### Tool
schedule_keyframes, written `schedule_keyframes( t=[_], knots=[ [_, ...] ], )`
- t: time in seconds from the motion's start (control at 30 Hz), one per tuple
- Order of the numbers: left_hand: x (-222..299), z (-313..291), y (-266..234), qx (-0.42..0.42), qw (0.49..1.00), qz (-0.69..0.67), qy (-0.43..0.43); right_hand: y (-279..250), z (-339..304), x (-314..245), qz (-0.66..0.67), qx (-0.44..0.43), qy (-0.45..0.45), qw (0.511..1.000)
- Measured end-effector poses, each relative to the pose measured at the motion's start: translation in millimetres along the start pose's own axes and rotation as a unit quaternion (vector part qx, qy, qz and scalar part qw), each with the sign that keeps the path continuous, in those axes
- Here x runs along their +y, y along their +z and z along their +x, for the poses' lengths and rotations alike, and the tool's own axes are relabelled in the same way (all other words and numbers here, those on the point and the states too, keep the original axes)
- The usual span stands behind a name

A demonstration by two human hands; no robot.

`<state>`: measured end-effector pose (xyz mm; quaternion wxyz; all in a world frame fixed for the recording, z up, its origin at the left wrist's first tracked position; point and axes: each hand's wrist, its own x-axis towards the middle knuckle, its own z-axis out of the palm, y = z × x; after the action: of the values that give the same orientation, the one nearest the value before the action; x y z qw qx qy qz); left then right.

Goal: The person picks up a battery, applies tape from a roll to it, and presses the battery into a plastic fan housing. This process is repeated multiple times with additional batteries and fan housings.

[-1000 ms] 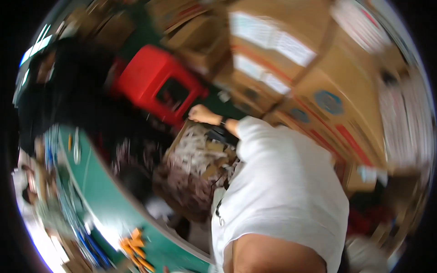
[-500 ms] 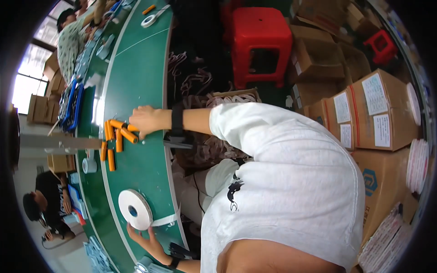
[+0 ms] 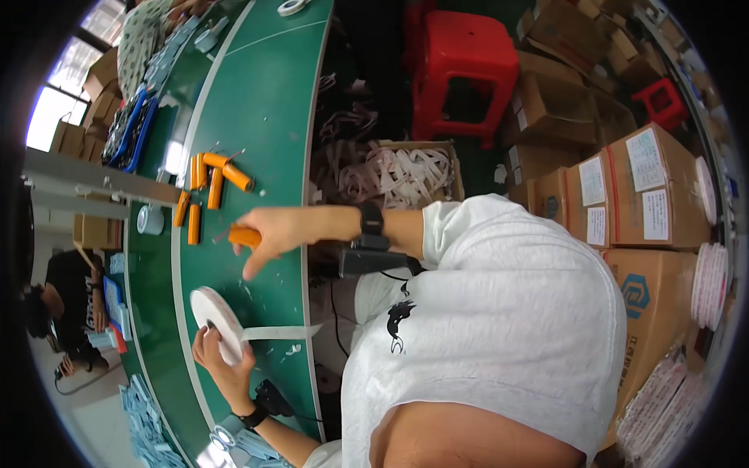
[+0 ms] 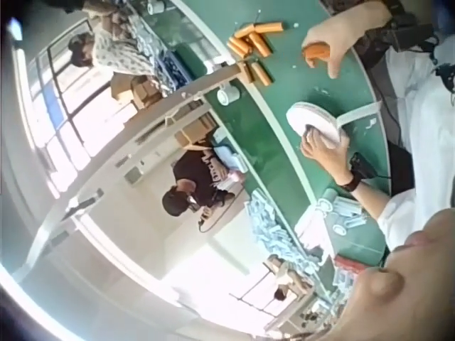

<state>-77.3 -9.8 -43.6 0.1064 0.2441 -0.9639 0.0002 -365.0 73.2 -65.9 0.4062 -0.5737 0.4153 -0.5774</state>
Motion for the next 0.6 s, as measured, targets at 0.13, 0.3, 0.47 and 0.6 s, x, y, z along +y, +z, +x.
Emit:
schedule_keyframes(
  t=[0.13,0.3,0.47,0.6],
  knots=[
    [10,-10,5,0.146,0.985,-0.061,-0.07,63,3,-6,0.116,-0.09,0.231,0.962],
    [13,-19,3,0.212,0.952,-0.095,-0.201,113,16,-9,0.241,-0.092,0.156,0.954],
    [-4,-46,-3,0.138,0.962,-0.024,-0.236,118,19,-17,0.301,-0.089,0.149,0.938],
    [24,-26,-38,0.165,0.942,-0.187,-0.227,110,23,-15,0.219,-0.164,0.152,0.95]
  ],
)
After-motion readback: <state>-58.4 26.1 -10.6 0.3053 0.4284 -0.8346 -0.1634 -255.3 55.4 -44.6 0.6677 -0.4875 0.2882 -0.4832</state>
